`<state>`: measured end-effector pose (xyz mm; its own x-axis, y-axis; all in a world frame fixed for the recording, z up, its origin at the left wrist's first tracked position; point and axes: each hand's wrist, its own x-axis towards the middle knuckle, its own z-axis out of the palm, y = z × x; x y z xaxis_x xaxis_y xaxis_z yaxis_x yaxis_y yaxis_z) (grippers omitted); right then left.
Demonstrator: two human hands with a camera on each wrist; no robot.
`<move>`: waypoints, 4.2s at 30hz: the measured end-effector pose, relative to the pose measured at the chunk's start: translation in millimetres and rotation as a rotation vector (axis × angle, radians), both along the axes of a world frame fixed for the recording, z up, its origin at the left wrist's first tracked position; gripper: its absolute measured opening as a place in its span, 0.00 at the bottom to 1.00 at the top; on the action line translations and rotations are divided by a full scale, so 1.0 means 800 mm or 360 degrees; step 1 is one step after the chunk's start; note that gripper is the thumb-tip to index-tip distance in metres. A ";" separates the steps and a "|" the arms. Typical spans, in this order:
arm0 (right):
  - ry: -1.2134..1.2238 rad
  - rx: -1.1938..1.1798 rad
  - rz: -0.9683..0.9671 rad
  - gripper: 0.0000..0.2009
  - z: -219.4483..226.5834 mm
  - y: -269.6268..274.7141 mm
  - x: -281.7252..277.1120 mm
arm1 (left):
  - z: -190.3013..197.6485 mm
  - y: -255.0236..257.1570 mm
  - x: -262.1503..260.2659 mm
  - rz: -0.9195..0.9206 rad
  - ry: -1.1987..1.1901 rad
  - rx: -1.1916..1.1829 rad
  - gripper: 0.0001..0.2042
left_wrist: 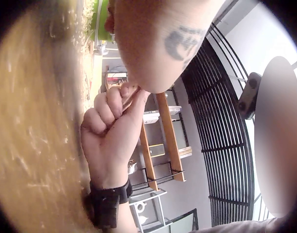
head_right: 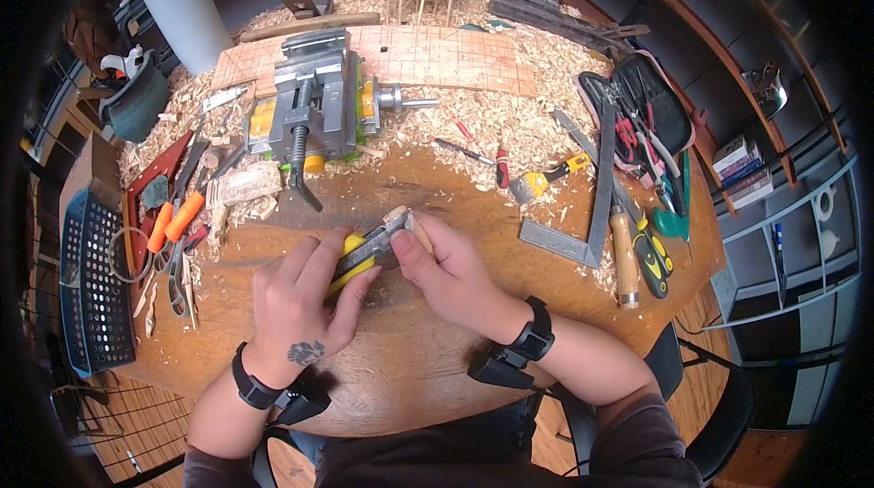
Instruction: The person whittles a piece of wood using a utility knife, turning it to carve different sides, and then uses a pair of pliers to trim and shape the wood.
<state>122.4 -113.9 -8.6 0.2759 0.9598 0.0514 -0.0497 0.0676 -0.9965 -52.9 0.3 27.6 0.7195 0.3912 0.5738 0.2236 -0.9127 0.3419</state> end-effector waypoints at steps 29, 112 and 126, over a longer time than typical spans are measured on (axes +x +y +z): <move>-0.0217 -0.0021 -0.0065 0.14 -0.001 0.002 -0.002 | -0.002 0.002 0.000 -0.0038 0.0047 -0.0057 0.19; 0.0088 -0.0020 -0.0079 0.17 0.009 0.003 -0.005 | -0.005 -0.004 0.002 0.0021 0.0051 -0.0049 0.19; -0.0110 -0.0012 -0.0032 0.18 -0.001 0.001 0.000 | -0.004 -0.004 0.001 -0.0013 0.0043 -0.0007 0.19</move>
<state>122.3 -113.1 -9.5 0.2911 0.9546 0.0637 0.0209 0.0603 -0.9980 -51.8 -3.2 24.6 0.7379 0.3876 0.5526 0.2252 -0.9131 0.3398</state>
